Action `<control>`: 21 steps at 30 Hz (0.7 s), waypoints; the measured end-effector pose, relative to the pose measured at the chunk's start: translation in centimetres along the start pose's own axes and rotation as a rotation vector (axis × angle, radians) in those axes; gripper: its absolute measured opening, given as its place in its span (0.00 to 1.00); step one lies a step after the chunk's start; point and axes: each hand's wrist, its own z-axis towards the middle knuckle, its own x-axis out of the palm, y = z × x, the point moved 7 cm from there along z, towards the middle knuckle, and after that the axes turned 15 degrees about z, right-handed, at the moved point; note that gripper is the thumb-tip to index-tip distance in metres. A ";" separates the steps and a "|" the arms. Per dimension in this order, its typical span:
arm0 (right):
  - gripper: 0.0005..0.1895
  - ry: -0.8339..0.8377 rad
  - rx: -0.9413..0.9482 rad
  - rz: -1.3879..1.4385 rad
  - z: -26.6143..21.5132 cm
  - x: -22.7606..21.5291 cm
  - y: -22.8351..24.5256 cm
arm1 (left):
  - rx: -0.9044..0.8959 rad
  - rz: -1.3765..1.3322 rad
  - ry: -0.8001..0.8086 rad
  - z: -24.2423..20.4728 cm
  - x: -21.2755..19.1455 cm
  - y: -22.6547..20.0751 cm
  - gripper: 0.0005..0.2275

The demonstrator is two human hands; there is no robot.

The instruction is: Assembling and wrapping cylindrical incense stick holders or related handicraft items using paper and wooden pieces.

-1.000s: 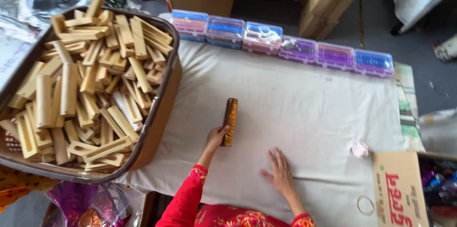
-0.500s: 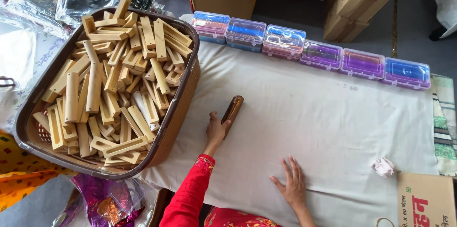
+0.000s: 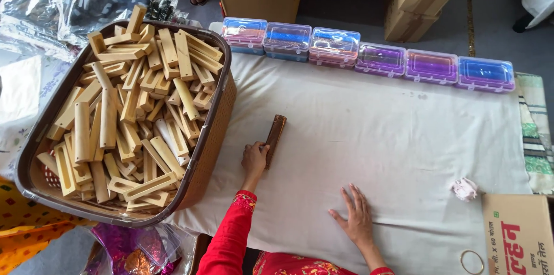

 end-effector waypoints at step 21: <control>0.30 0.112 0.084 0.066 0.5 -0.8 -5.5 | 0.443 0.135 -0.365 -18.3 1.2 -0.7 0.32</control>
